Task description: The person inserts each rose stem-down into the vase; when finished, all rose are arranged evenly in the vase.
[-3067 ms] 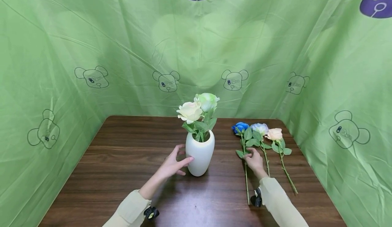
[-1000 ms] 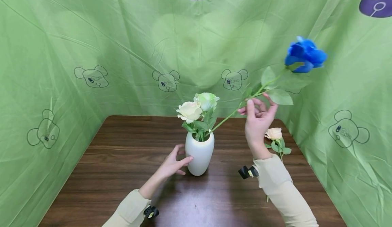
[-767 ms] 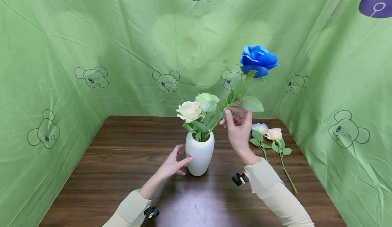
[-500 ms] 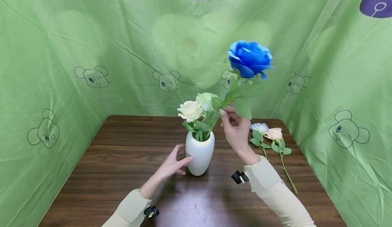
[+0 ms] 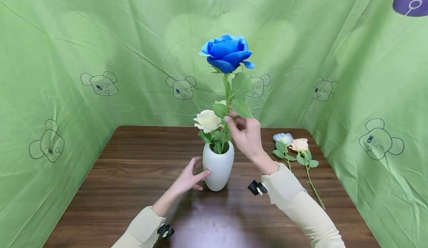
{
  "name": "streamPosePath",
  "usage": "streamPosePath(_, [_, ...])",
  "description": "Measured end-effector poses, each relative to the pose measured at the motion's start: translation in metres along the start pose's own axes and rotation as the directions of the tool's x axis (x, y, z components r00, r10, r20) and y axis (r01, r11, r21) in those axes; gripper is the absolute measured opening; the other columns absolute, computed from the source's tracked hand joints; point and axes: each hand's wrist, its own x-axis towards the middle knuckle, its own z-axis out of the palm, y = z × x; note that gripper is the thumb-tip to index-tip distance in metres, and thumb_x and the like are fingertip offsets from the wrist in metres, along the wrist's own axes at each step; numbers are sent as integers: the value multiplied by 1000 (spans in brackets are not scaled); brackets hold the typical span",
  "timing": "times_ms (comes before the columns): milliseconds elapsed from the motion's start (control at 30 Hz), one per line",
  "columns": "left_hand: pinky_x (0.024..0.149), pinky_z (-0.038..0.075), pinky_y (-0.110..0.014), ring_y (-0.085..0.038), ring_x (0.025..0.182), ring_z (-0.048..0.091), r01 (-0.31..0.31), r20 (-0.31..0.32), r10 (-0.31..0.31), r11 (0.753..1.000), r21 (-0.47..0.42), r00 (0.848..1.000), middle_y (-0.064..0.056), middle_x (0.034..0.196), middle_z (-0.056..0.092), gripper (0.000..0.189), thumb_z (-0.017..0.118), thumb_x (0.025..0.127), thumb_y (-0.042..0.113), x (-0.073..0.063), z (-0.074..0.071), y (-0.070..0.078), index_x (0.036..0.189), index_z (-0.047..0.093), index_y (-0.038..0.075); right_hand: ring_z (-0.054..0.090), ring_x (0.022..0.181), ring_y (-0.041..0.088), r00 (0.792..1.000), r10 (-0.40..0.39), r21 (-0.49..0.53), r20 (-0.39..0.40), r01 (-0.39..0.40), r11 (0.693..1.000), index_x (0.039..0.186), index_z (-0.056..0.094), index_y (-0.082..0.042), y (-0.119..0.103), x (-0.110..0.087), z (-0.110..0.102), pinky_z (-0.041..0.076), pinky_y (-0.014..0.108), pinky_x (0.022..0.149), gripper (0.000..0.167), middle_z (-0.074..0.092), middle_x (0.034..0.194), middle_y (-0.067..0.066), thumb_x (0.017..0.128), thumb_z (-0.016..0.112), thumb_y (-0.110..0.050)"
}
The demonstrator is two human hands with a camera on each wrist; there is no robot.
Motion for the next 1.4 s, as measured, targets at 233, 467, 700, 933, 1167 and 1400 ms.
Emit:
streamPosePath(233, [60, 52, -47, -39, 92, 56, -2, -4, 2, 1000, 3, 1000, -26, 128, 33, 70, 66, 79, 35, 0, 0, 1, 132, 27, 13, 58, 48, 16, 995, 98, 55, 22, -99, 994, 95, 54, 4, 1, -5, 11, 51, 23, 50, 11, 59, 67, 13, 85, 56, -1])
streamPosePath(467, [58, 53, -45, -40, 92, 55, -3, 0, 3, 1000, 3, 1000, -25, 128, 33, 69, 65, 80, 33, -1, 0, 3, 133, 27, 11, 57, 50, 15, 990, 90, 35, 104, -94, 995, 102, 53, 3, 14, -29, 19, 50, 22, 45, 19, 61, 78, 13, 83, 57, 3])
streamPosePath(700, [59, 53, -45, -46, 95, 51, -7, 41, 8, 1000, -25, 999, -28, 126, 31, 64, 62, 84, 26, -10, 1, 19, 132, 25, 6, 44, 51, 4, 984, -40, -168, 173, 69, 983, 97, 59, -5, 21, -57, 23, 39, 16, 42, 19, 55, 72, 0, 79, 63, -3])
streamPosePath(933, [60, 53, -43, -47, 96, 50, 4, 44, -3, 1000, -17, 999, -28, 126, 31, 62, 60, 85, 23, -16, 2, 29, 132, 24, 5, 38, 54, 1, 976, 35, -341, 216, 42, 939, 99, 61, -12, 26, -70, 20, 33, 17, 43, 25, 58, 72, -6, 75, 68, -10])
streamPosePath(1167, [58, 53, -42, -48, 96, 50, 3, 37, -2, 1000, -18, 999, -28, 126, 31, 63, 61, 85, 24, -15, 2, 28, 133, 24, 6, 45, 52, 6, 966, 119, -191, 231, -75, 979, 96, 66, -7, 18, -57, 7, 38, 19, 42, 19, 59, 70, -3, 78, 63, -1])
streamPosePath(1400, [57, 53, -42, -48, 96, 49, 2, 35, -1, 1000, -25, 999, -27, 125, 32, 62, 61, 85, 23, -14, 2, 25, 132, 25, 6, 45, 43, 20, 940, 259, 111, 221, -288, 951, 99, 61, 5, -20, -15, 3, 39, 23, 37, 16, 63, 80, 14, 84, 58, 2])
